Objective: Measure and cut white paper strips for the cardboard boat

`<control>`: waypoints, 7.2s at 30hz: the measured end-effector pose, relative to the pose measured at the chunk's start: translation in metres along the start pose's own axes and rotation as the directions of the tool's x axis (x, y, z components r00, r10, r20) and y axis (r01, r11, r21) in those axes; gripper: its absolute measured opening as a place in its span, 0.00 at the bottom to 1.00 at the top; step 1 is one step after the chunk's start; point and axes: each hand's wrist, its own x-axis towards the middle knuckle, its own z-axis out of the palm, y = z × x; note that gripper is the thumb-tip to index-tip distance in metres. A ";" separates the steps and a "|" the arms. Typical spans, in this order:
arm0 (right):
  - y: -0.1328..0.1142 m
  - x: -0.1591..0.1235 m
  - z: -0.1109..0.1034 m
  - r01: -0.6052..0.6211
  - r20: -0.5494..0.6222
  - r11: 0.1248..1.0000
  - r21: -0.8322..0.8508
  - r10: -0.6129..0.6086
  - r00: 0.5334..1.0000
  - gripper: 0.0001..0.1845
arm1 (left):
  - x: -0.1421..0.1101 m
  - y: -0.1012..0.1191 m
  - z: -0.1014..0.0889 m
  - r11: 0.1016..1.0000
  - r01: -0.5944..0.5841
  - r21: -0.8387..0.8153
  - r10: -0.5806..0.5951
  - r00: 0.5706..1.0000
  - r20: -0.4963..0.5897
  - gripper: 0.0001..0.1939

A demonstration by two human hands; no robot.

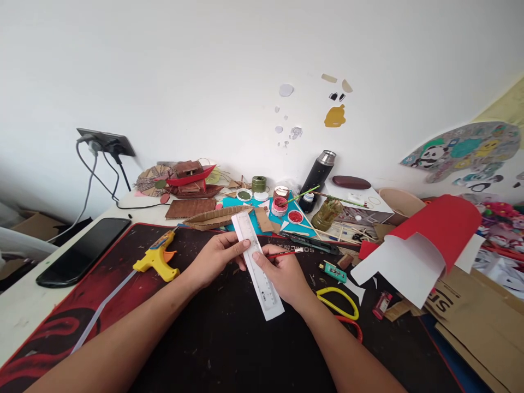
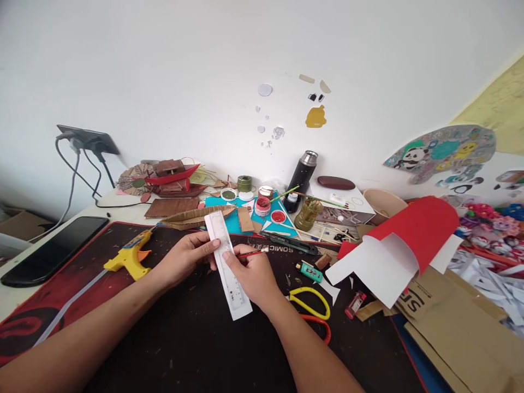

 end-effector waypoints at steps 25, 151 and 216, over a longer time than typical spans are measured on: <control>0.006 0.000 -0.006 0.025 0.041 0.995 -0.097 -0.021 0.999 0.20 | 0.002 0.002 -0.002 0.998 -0.062 -0.032 0.058 0.990 -0.132 0.26; -0.003 -0.003 -0.004 -0.057 0.096 0.997 0.060 0.051 0.994 0.21 | -0.008 0.022 0.007 0.985 -0.171 0.012 0.167 0.941 -0.295 0.26; -0.003 -0.007 -0.008 0.015 0.197 0.989 -0.146 0.014 0.980 0.23 | -0.008 0.016 0.000 0.970 -0.208 0.122 0.238 0.909 -0.341 0.24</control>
